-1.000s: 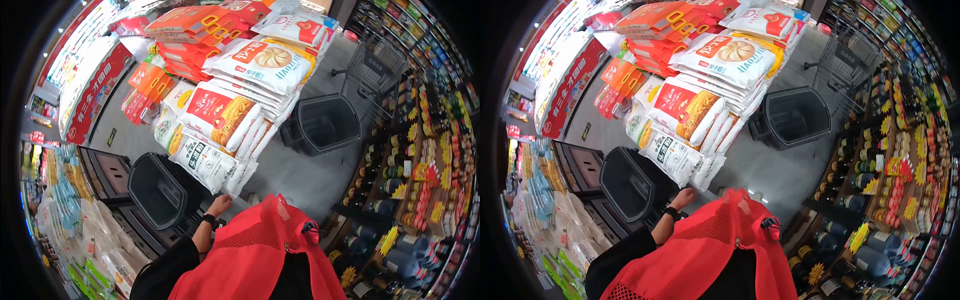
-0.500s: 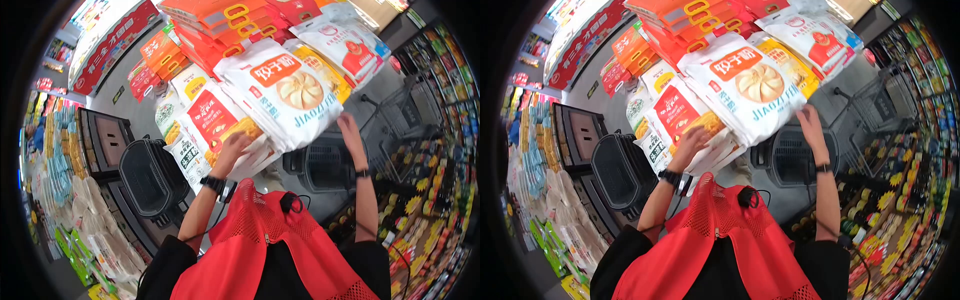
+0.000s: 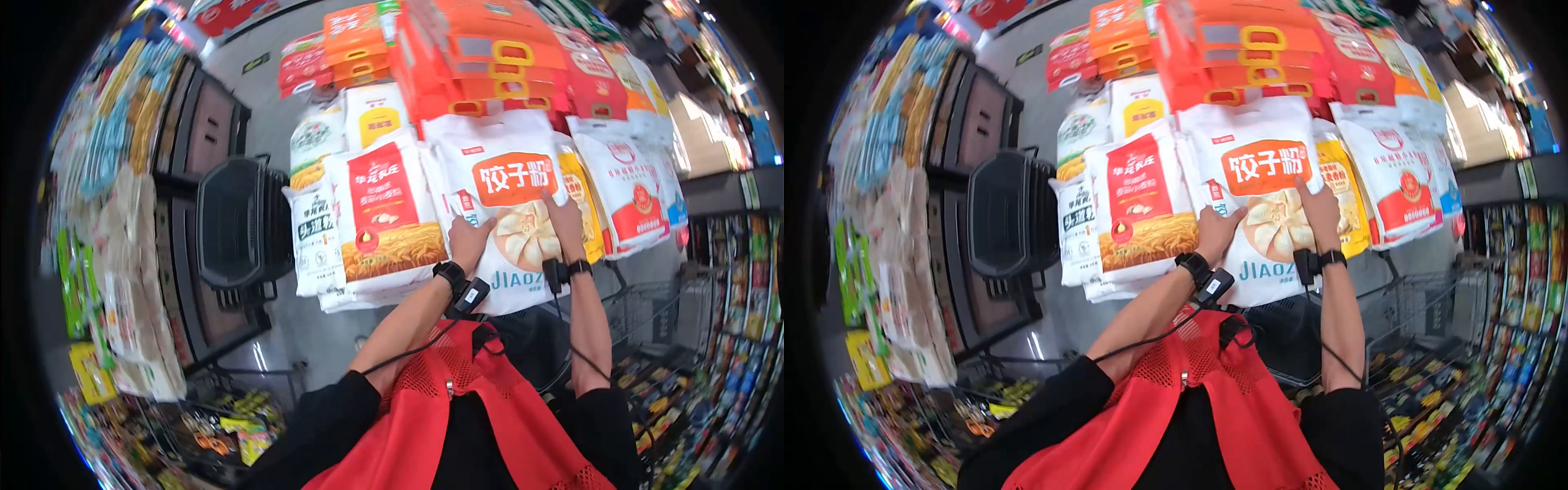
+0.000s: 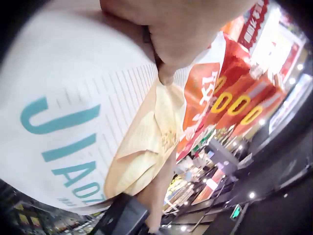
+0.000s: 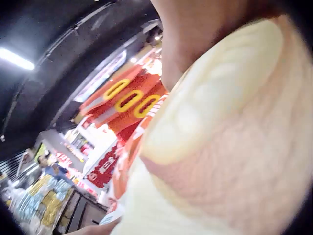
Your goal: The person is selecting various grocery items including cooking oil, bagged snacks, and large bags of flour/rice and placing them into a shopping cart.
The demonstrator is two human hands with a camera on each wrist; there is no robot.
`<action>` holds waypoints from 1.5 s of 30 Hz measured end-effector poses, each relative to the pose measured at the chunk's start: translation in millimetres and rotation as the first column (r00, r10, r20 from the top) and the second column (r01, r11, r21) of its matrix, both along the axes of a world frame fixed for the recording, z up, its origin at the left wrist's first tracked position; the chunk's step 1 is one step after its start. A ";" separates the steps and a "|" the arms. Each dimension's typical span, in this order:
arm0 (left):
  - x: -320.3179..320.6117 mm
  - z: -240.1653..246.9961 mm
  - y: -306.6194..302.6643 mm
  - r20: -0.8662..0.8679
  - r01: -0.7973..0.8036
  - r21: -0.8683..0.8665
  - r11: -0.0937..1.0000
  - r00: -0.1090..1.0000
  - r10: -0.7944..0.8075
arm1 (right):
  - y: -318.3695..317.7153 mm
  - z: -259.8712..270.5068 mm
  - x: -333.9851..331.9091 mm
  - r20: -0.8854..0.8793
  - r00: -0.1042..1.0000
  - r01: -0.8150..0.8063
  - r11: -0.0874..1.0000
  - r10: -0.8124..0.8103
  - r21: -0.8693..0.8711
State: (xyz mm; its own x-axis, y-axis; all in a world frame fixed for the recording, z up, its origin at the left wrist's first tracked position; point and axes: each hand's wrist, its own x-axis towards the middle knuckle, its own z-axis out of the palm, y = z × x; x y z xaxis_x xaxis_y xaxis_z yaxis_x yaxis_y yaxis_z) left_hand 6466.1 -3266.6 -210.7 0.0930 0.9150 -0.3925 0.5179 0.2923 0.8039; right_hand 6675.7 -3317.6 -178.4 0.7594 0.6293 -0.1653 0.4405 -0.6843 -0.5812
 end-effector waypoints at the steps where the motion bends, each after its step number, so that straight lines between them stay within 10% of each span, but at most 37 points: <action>1: -12.9 -27.1 -2.5 0.114 0.005 0.013 1.000 0.994 -0.007 | -5.5 4.7 -13.9 0.022 1.000 -0.016 1.000 0.017 -0.021; 5: -92.9 0.0 -43.6 0.407 -0.027 0.140 0.990 0.913 -0.033 | -46.6 28.2 -94.9 -0.064 0.990 -0.107 0.968 0.125 0.228; 16: -416.4 106.6 -262.9 0.414 -0.385 0.167 0.908 0.863 0.289 | -183.9 112.4 -407.6 -0.277 0.830 -0.366 0.847 0.485 0.385; 28: -771.4 181.6 -518.6 0.335 -0.839 0.310 0.448 0.537 0.774 | -319.4 186.5 -821.5 -0.163 0.253 -0.746 0.300 0.954 0.595; 32: -829.2 184.5 -580.1 0.331 -0.894 0.350 0.278 0.396 0.857 | -356.1 207.0 -918.9 -0.208 0.123 -0.869 0.207 0.970 0.449; 36: -875.0 184.4 -636.0 0.268 -0.918 0.375 0.129 0.240 0.933 | -379.4 181.3 -989.7 -0.234 -0.207 -0.753 -0.002 0.950 0.658; 45: -994.8 208.2 -659.3 0.225 -0.913 0.403 -0.070 0.025 0.974 | -382.9 180.6 -1160.9 -0.276 -0.450 -0.717 -0.159 0.849 0.679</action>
State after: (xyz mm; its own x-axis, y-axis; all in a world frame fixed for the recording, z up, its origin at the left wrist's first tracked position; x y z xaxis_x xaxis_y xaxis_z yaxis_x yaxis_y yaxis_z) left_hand 5471.3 -3925.9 -2.4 -0.9929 0.1112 0.0410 0.0740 0.3109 0.9475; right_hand 5514.9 -3700.6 2.3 -0.8809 0.4616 0.1048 -0.0169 0.1907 -0.9815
